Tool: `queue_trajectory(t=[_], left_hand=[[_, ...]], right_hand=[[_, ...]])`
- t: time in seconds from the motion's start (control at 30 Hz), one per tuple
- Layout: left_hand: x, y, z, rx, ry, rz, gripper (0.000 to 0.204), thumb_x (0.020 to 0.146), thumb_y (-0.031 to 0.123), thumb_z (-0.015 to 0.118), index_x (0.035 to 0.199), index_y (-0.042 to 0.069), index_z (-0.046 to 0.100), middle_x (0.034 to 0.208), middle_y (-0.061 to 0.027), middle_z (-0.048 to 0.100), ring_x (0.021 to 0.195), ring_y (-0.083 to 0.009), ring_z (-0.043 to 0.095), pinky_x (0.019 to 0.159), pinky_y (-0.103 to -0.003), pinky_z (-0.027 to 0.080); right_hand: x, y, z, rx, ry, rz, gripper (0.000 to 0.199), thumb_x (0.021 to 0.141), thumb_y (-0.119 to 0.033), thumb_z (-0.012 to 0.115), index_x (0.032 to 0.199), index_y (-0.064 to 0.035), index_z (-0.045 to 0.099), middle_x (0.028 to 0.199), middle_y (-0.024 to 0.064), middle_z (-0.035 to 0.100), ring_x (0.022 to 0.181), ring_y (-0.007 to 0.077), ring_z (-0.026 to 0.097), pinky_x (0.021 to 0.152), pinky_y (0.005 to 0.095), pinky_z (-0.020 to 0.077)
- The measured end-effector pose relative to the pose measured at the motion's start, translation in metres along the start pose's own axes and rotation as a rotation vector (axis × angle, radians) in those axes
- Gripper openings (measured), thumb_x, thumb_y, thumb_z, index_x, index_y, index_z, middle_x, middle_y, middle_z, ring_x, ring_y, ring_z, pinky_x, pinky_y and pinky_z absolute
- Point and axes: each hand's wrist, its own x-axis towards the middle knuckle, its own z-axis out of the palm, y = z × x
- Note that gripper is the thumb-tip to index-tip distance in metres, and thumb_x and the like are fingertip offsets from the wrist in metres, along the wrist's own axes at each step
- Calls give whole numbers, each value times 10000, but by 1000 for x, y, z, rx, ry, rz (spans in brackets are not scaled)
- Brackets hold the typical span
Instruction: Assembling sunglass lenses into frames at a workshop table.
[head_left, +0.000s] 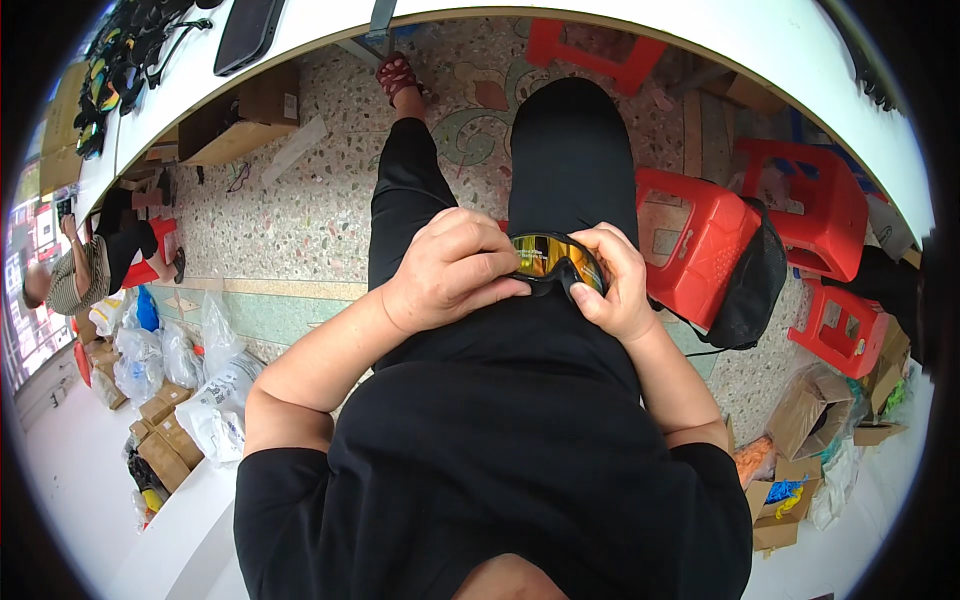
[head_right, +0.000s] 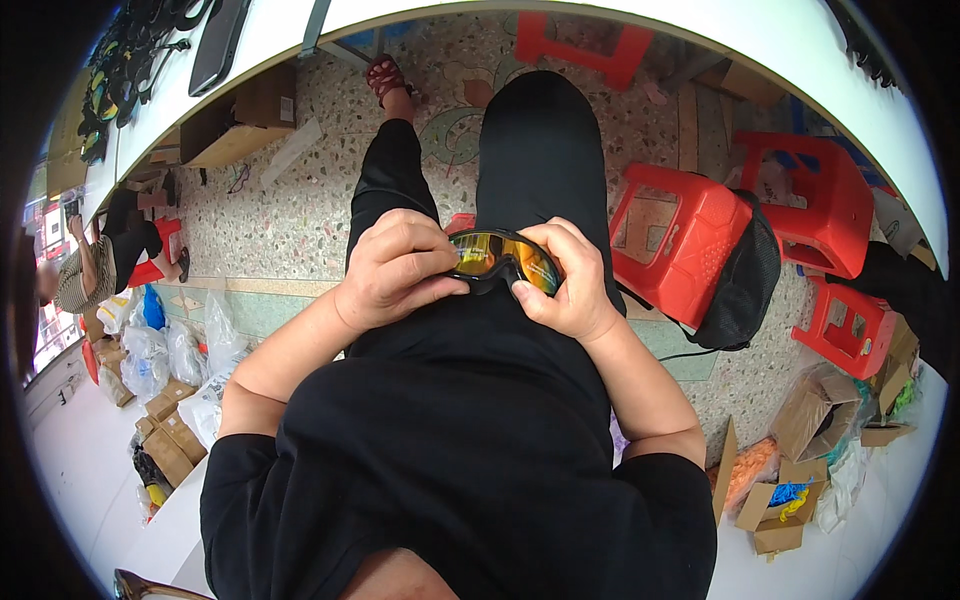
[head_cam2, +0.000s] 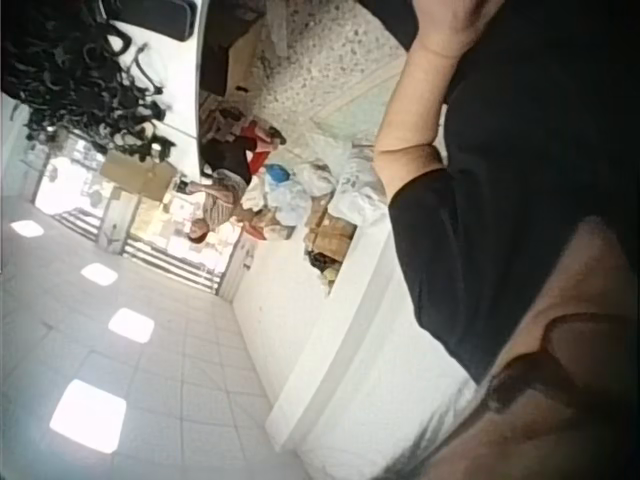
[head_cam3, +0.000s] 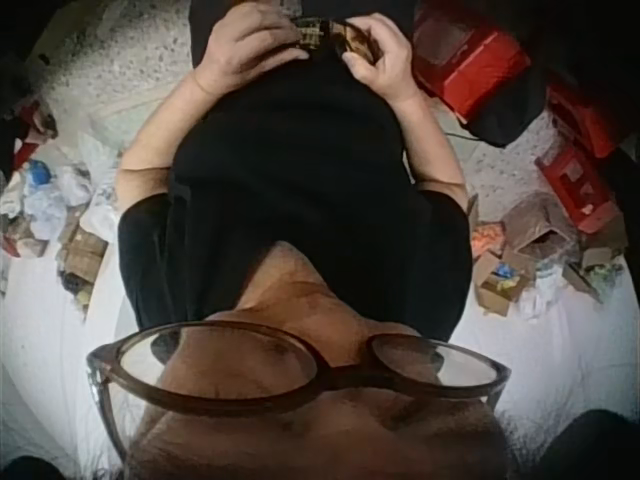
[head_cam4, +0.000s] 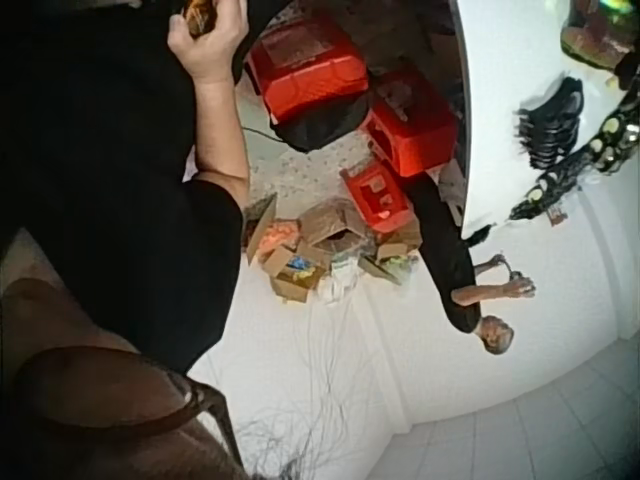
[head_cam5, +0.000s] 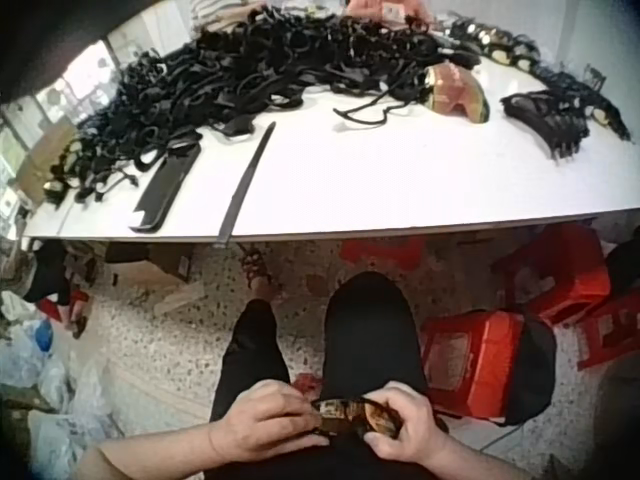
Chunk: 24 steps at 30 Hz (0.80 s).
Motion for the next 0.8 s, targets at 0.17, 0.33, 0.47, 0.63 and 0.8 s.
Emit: queue_trajectory(t=[0.17, 0.33, 0.47, 0.63, 0.8], left_hand=[[-7, 1, 4, -74, 2, -111, 337, 680, 179, 867, 938, 86, 669, 977, -47, 652, 916, -270, 646, 815, -383, 511], [8, 4, -5, 56, -53, -192, 489, 689, 299, 871, 1071, 96, 644, 1164, -83, 611, 1111, -316, 593, 943, -437, 458], [7, 1, 7, 70, -126, -259, 598, 705, 394, 854, 1157, 89, 608, 1233, -125, 575, 1094, -331, 592, 944, -439, 465], [13, 2, 16, 38, -152, -273, 510, 745, 318, 814, 1148, 78, 612, 1107, -121, 571, 975, -306, 613, 819, -403, 524], [20, 1, 24, 97, -175, -240, 456, 764, 300, 769, 1132, 79, 614, 1018, -117, 551, 866, -287, 613, 746, -390, 535]], right_hand=[[3, -4, -2, -72, 16, -60, 442, 658, -258, 722, 985, 22, 627, 798, 102, 548, 684, 222, 540, 636, 305, 460], [9, -15, 3, -260, 117, -181, 496, 590, -218, 768, 1005, 13, 630, 811, 127, 592, 689, 275, 589, 629, 346, 504], [11, -12, 4, -295, 160, -213, 520, 575, -218, 785, 1015, 13, 632, 810, 127, 588, 666, 273, 591, 604, 345, 506], [11, -13, 1, -303, 121, -191, 551, 598, -220, 775, 1064, 31, 622, 840, 132, 588, 690, 266, 588, 621, 338, 501], [13, -9, 0, -295, 115, -229, 569, 577, -222, 801, 1063, 11, 617, 816, 128, 570, 661, 277, 589, 591, 358, 502]])
